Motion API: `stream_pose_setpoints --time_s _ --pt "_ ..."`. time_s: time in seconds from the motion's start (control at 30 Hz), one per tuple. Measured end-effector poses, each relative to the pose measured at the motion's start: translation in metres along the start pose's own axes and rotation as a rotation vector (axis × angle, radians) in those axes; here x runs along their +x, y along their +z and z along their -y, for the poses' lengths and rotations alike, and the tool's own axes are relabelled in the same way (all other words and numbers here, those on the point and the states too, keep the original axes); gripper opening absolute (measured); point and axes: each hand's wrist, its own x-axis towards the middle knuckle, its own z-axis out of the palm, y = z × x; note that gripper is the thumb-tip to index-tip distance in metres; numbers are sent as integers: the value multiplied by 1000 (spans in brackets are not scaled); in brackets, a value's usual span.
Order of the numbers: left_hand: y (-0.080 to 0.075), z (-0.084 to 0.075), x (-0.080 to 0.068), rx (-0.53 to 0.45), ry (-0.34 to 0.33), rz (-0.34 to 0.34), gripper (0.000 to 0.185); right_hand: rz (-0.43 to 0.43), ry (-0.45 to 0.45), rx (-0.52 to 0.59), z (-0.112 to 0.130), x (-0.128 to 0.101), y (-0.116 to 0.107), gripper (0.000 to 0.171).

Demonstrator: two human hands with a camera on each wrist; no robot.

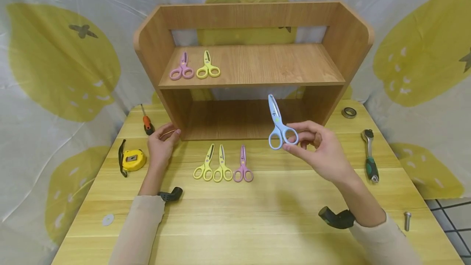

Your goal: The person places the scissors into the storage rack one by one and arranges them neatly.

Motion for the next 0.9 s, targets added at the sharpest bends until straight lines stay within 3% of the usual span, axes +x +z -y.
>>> stream_pose_setpoints --time_s 0.1,0.23,0.63,0.9 --pt "-2 1 0 -3 -4 -1 39 -25 -55 45 12 17 -4 39" --pt "-1 -1 -1 -17 -13 1 39 -55 -63 80 25 40 -6 40" --pt "1 -5 0 -27 -61 16 40 -96 63 54 47 104 14 41" --pt "1 -2 -1 -41 -26 11 39 -71 120 -4 45 152 24 41"
